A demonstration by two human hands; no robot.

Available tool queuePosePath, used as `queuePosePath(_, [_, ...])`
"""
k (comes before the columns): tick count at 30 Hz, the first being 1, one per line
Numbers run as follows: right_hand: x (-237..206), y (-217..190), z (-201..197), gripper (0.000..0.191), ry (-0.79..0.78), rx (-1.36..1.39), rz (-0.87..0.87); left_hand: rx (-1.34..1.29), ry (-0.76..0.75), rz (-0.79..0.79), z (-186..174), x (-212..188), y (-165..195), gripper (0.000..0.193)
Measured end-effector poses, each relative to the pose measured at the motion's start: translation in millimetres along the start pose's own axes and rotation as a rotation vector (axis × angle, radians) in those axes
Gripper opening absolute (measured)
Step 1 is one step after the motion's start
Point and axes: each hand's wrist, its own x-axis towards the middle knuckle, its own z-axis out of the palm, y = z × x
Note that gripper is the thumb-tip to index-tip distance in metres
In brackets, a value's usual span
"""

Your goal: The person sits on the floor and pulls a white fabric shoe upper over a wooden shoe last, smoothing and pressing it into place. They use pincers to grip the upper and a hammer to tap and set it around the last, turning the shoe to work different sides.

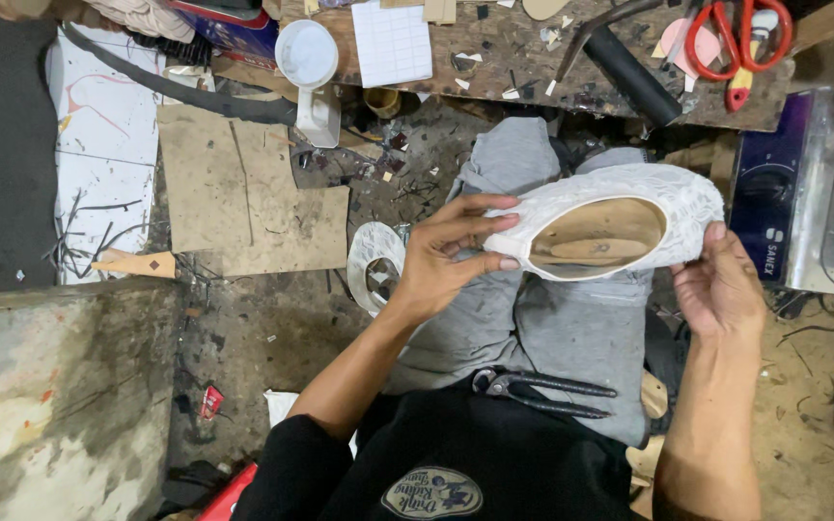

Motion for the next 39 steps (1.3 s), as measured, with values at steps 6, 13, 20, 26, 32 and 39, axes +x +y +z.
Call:
queuePosePath(6, [-4,-7,3,0.016,-0.082,0.014,0.029,0.023,0.026,-0.05,3,2,1,0.047])
queuePosePath(13, [4,-5,-10,0.011,-0.06,0.005,-0.005,0.01,0.028,-0.029,2,7,-11,0.049])
queuePosePath(20, [19,-4,-17,0.01,0.096,-0.31,-0.211,0.005,0.066,-0.042,-1,7,-36,0.048])
queuePosePath(26, [25,-4,-25,0.007,-0.029,-0.144,-0.133,-0.132,0.062,0.009,-11,6,-58,0.05])
queuePosePath(32, [31,9,-36,0.008,-0.11,-0.002,-0.051,-0.126,0.035,-0.014,-22,9,-66,0.053])
queuePosePath(39, [31,11,-37,0.008,-0.141,0.035,-0.028,-0.103,0.048,-0.017,-25,8,-70,0.051])
